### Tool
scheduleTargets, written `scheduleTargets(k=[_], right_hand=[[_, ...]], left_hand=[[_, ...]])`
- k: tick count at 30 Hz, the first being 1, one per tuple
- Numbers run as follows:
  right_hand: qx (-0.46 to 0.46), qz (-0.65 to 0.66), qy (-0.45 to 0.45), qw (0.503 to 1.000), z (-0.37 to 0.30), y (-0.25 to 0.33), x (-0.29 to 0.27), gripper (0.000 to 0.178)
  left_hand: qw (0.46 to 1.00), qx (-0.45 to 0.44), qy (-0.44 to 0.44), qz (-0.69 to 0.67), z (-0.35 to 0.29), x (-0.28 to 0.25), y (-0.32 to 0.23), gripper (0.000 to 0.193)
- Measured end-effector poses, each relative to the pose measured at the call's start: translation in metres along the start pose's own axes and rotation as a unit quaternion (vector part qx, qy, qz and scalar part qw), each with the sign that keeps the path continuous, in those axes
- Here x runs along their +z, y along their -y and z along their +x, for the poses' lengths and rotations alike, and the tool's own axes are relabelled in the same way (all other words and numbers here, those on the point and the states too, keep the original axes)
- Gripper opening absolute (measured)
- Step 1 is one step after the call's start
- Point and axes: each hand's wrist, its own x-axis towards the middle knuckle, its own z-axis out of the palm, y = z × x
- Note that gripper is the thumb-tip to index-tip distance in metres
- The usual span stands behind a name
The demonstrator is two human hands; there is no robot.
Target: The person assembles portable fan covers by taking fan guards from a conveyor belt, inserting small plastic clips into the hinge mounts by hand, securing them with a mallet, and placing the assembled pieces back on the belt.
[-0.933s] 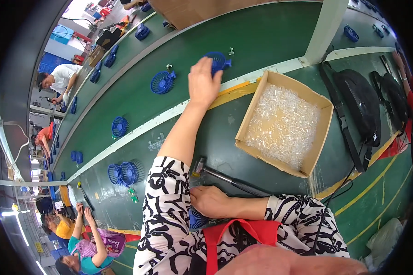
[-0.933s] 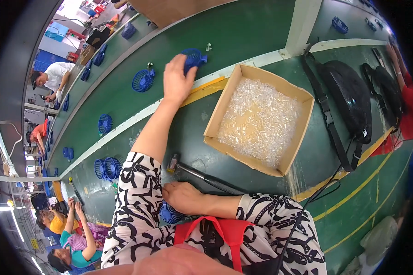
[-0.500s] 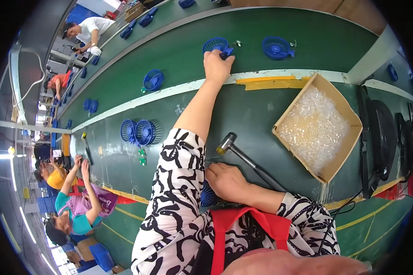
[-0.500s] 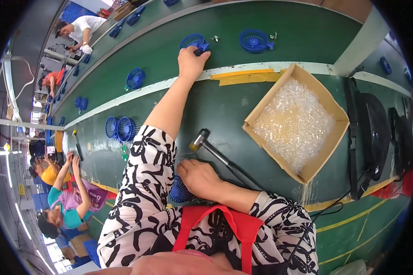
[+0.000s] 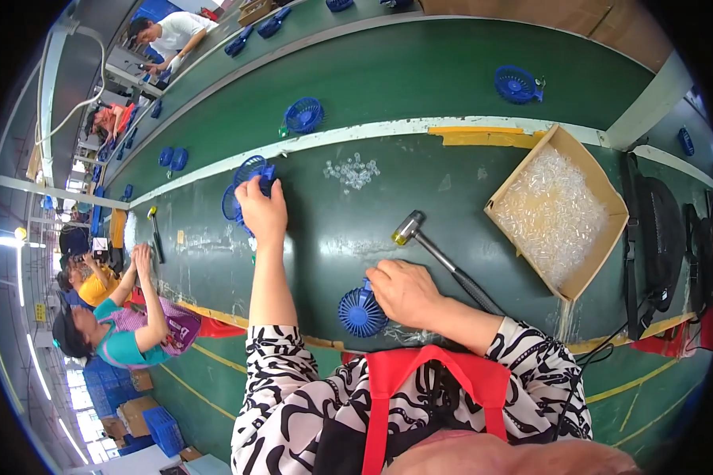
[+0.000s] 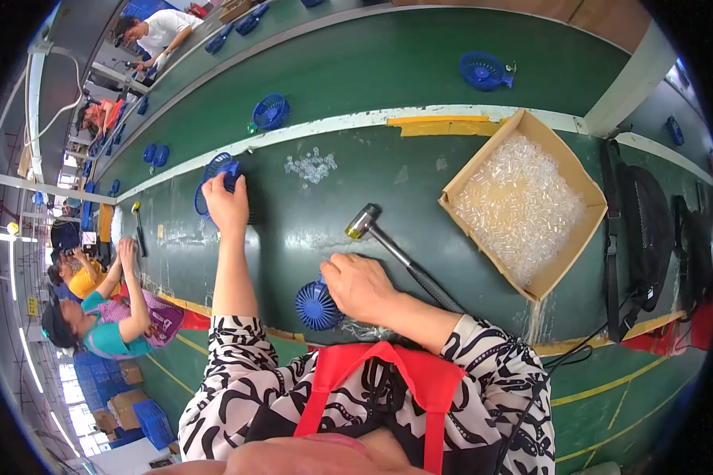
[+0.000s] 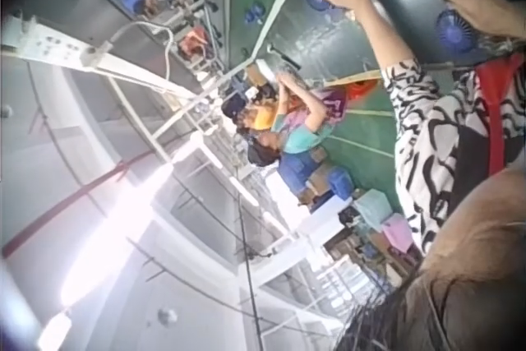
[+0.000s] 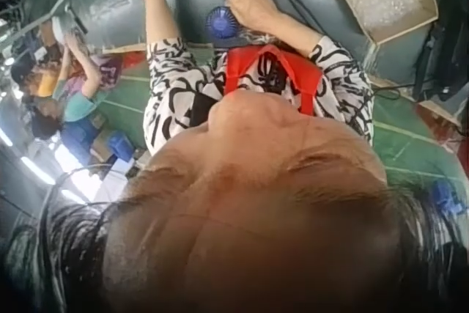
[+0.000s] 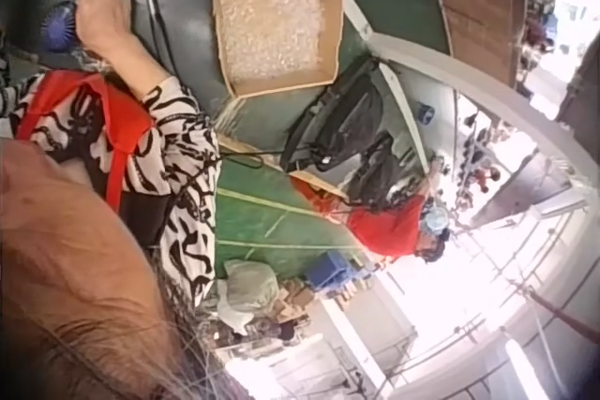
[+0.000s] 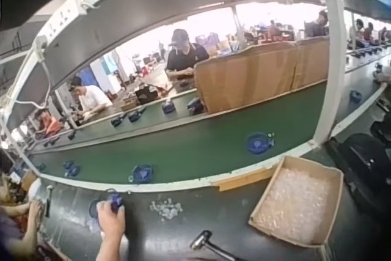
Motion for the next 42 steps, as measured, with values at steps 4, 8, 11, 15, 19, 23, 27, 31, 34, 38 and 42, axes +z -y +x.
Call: scheduleTargets(k=[4, 8, 11, 15, 19, 23, 27, 31, 34, 38, 42], right_hand=[[-0.004, -0.004, -0.002, 1.0, 0.001, -0.005, -0.003, 0.02], [-0.008, -0.019, 0.008, 1.0, 0.001, -0.006, -0.004, 0.019], [-0.004, -0.054, 0.013, 0.998, 0.0, 0.0, -0.006, 0.017], [-0.022, -0.064, 0.003, 0.998, -0.002, -0.002, -0.003, 0.016], [-0.028, -0.077, 0.008, 0.997, -0.004, -0.002, -0.003, 0.021], [-0.021, -0.098, 0.01, 0.995, -0.007, -0.003, -0.005, 0.01], [0.001, -0.1, 0.001, 0.995, -0.007, -0.011, 0.007, 0.011], [-0.076, -0.013, -0.037, 0.996, -0.004, -0.009, 0.015, 0.009], [-0.068, 0.051, -0.06, 0.995, -0.003, -0.012, 0.017, 0.01], [-0.044, 0.088, -0.065, 0.993, -0.003, -0.02, 0.012, 0.011], [-0.026, 0.115, -0.066, 0.991, -0.002, -0.025, 0.006, 0.013]], left_hand=[[0.992, 0.086, -0.062, -0.075, -0.003, -0.022, -0.023, 0.028], [0.962, 0.069, 0.022, -0.264, -0.022, -0.007, -0.052, 0.01], [0.961, -0.018, 0.077, -0.265, -0.033, 0.012, -0.064, 0.016], [0.975, -0.075, 0.077, -0.197, -0.035, 0.029, -0.073, 0.025], [0.988, -0.043, 0.045, -0.142, -0.035, 0.042, -0.077, 0.021], [0.97, -0.096, 0.072, -0.213, -0.033, 0.042, -0.091, 0.013], [0.964, -0.073, 0.038, -0.252, -0.041, 0.045, -0.086, 0.016], [0.936, -0.133, 0.065, -0.318, -0.045, 0.021, -0.069, 0.027], [0.868, -0.164, 0.105, -0.458, -0.062, 0.015, -0.062, 0.027], [0.8, -0.213, 0.144, -0.542, -0.091, -0.017, -0.07, 0.022], [0.709, -0.294, 0.199, -0.609, -0.109, -0.039, -0.074, 0.019]])
